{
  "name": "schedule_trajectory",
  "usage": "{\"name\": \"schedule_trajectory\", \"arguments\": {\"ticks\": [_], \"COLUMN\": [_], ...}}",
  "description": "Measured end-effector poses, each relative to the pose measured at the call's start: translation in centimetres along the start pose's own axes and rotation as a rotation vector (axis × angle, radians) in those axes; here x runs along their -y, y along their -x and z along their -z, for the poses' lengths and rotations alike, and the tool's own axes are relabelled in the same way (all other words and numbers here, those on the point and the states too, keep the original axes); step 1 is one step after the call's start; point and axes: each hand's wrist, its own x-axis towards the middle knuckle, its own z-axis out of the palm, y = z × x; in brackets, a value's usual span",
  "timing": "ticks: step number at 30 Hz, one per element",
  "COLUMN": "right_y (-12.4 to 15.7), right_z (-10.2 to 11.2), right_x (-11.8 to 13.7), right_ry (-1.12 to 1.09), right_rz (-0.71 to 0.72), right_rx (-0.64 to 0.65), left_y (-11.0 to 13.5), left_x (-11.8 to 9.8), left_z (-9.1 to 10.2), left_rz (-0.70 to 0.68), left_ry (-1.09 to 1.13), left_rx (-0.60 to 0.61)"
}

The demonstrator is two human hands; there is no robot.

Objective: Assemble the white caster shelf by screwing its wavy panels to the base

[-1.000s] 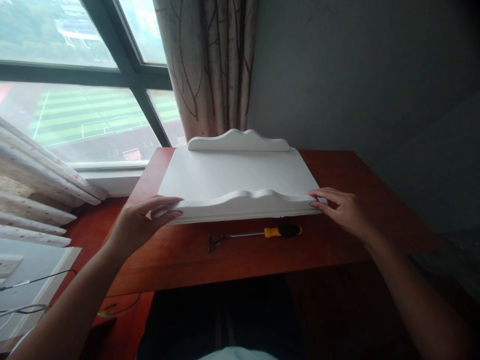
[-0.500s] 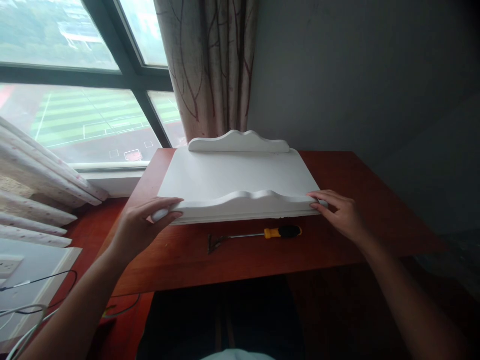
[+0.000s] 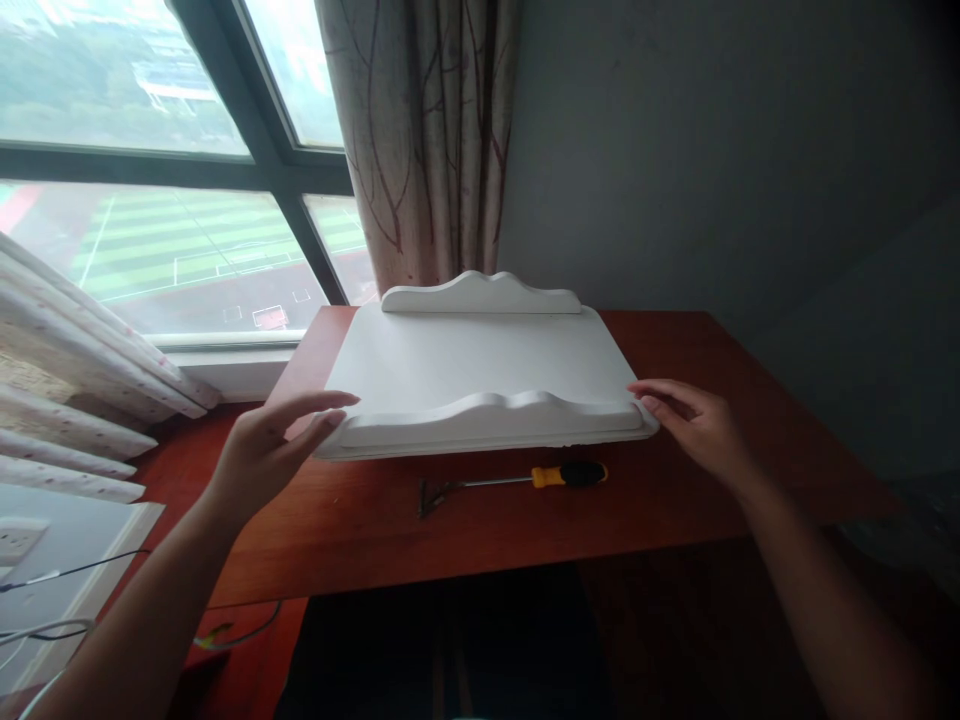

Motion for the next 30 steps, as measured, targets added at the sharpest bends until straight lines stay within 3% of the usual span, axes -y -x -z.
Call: {"name": "schedule_trajectory", "arguments": {"ticks": [6,11,23,30], "right_y": [-2.5,-4.3,-5.7,-5.8], "right_z": [-0.1,-1.0,-2.9,-3.4], "right_x": [-3.5,-6.1,-10.0,-10.9], "right_ry": [-0.124,-0.161,-0.039,0.074], "right_rz": [-0.151,-0.275,-0.175,-0.011], "right_rx": [-0.111,-0.135,-0.165,-0.157], "left_y": [-3.4,-6.0,-7.0,-6.4], "left_x": [2.3,4.1,7.9,7.0], "left_z": [0.3,-0.3,-0.3,-0.7], "left_rz": [0.166,0.230,0.135,-0.108], "left_ry": [0.084,0.022,-0.089,-0.412], "left_rx": [-0.109,-0.022,-0.014,-0.026]}}
